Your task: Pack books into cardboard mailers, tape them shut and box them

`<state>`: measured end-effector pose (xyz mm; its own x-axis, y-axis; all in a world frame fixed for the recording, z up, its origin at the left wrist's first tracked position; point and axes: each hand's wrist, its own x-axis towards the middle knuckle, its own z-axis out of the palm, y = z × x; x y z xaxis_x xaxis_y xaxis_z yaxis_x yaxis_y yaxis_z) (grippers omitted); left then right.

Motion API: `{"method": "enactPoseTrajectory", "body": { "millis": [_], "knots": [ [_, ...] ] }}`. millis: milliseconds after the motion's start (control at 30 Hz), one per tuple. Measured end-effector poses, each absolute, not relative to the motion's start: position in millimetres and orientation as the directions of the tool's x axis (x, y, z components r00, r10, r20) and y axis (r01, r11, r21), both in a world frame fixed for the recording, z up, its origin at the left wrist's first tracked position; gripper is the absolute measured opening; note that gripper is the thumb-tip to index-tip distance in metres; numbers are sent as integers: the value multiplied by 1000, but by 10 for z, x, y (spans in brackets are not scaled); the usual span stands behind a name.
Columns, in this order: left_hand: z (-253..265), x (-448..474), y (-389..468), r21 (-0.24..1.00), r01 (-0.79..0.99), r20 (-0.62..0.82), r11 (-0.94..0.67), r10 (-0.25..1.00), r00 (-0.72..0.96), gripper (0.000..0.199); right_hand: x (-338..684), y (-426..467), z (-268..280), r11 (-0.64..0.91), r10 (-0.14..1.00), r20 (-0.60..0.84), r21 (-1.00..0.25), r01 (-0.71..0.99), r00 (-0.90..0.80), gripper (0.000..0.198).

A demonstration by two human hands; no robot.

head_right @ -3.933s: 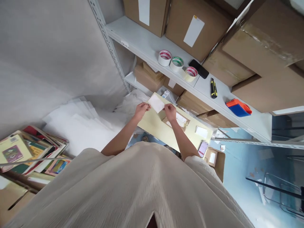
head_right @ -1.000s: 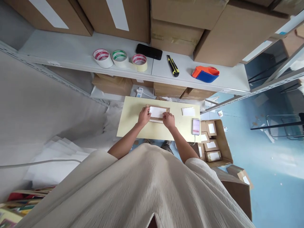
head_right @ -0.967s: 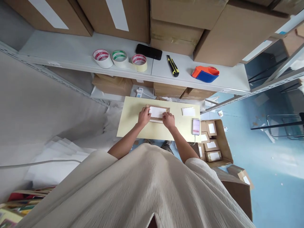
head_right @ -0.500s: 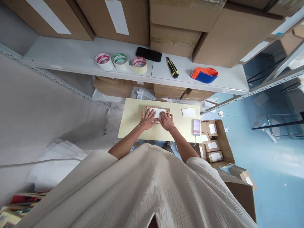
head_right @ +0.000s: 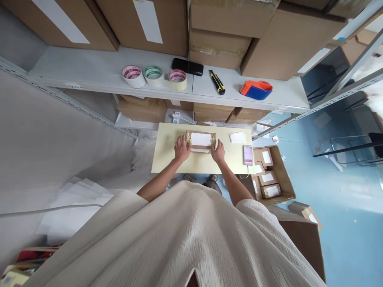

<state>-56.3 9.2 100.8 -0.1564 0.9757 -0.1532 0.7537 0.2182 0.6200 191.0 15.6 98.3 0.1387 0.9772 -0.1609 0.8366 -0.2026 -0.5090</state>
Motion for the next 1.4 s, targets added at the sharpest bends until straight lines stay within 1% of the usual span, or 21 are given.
{"method": "enactPoseTrajectory", "body": {
  "millis": [67, 133, 200, 267, 433, 633, 700, 867, 967, 1067, 1200, 1333, 1400],
  "knots": [
    [958, -559, 70, 689, 676, -175, 262, 965, -195, 74, 1913, 149, 971, -228, 971, -198, -592, 773, 135, 68],
    [917, -525, 50, 743, 626, -160, 238, 971, -179, 74, 1912, 118, 971, -211, 972, -219, -650, 730, 86, 63],
    [910, -476, 29, 755, 628, -116, 190, 981, -158, 74, 1912, 69, 998, -194, 974, -219, -673, 714, 58, 60],
    [950, -427, 13, 740, 653, -74, 162, 984, -160, 75, 1924, 18, 1055, -194, 975, -214, -678, 709, 62, 61],
    [1165, -281, 28, 752, 651, -22, 105, 991, -134, 76, 2068, -67, 1271, -195, 980, -169, -712, 675, 106, 75],
    [1396, 197, 87, 778, 628, 59, -15, 997, -50, 78, 2586, -179, 1469, -146, 973, 6, -759, 635, 232, 95],
    [1459, 459, 91, 786, 614, 92, -79, 996, 10, 80, 2847, -268, 1520, -153, 956, 46, -763, 628, 289, 97],
    [1594, 1253, 17, 798, 541, 179, -265, 962, 207, 81, 3612, -604, 1616, -191, 881, 125, -787, 587, 455, 92],
    [1658, 1776, -90, 794, 513, 191, -327, 935, 300, 85, 4128, -853, 1609, -212, 840, 153, -791, 574, 521, 93],
    [1709, 2343, -247, 779, 517, 169, -355, 913, 372, 88, 4679, -1146, 1540, -260, 800, 133, -802, 538, 584, 94],
    [1714, 3170, -499, 767, 524, 126, -371, 887, 445, 86, 5427, -1597, 1393, -349, 735, 74, -812, 469, 674, 91],
    [1559, 3937, -702, 809, 438, 107, -392, 831, 546, 91, 6110, -2008, 1219, -413, 674, 27, -815, 407, 739, 88],
    [1420, 4246, -776, 836, 407, 71, -369, 807, 586, 95, 6391, -2173, 1121, -443, 638, 10, -813, 378, 770, 87]
  ]
}}
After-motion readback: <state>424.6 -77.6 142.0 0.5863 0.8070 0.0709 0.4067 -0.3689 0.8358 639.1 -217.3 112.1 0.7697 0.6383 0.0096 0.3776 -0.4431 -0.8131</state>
